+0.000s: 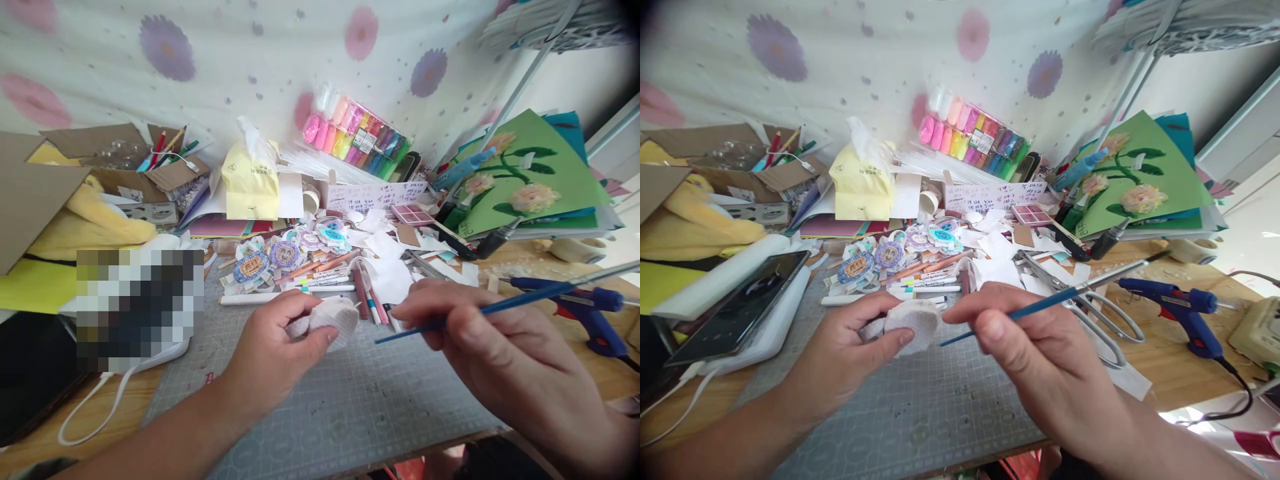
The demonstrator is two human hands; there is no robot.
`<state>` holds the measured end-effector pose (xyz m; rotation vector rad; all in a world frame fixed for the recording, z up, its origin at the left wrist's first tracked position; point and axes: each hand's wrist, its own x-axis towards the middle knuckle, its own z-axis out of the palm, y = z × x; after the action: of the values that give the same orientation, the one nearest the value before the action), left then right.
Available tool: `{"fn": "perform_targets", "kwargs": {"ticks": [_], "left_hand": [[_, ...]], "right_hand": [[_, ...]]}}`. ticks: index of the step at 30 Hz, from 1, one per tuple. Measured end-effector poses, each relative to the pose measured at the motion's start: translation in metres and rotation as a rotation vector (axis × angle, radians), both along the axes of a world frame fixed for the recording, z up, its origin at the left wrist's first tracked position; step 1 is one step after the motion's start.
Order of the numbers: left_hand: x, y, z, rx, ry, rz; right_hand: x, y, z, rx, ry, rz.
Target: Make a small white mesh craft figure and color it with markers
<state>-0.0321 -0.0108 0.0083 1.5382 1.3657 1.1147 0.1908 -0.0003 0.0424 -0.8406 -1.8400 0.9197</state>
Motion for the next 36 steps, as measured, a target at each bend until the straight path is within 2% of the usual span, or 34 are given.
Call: {"fn": "perform_targets", "kwargs": {"ticks": [4,7,12,20,26,28,31,36], "left_hand": [[0.003,-0.003,0.003,0.217,0.192,-0.046],[0.003,-0.005,0.002,0.262,0.223,-0.127],[0.003,-0.005,0.002,0.276,0.277,-0.185],[0.001,-0.007,0.002,0.270,0.279,-0.226],[0.003,-0.008,0.000,0.244,0.218,-0.236],[0.003,-0.008,0.000,0.215,0.183,-0.249],[0.003,-0.008,0.001,0.160,0.131,-0.282],[0.003,-0.008,0.001,0.007,-0.005,-0.255]], "right_hand": [[-0.003,0.001,-0.008,-0.069,0.194,0.024],[-0.005,0.003,-0.008,-0.075,0.177,0.070],[-0.007,0.003,0.001,-0.025,-0.001,0.129],[-0.011,0.005,-0.002,0.055,-0.090,0.173],[-0.013,0.005,0.005,0.173,-0.221,0.232],[-0.013,0.006,0.005,0.130,-0.228,0.195],[-0.014,0.009,0.000,-0.016,-0.187,0.156],[-0.013,0.009,-0.019,-0.289,0.078,0.184]]}}
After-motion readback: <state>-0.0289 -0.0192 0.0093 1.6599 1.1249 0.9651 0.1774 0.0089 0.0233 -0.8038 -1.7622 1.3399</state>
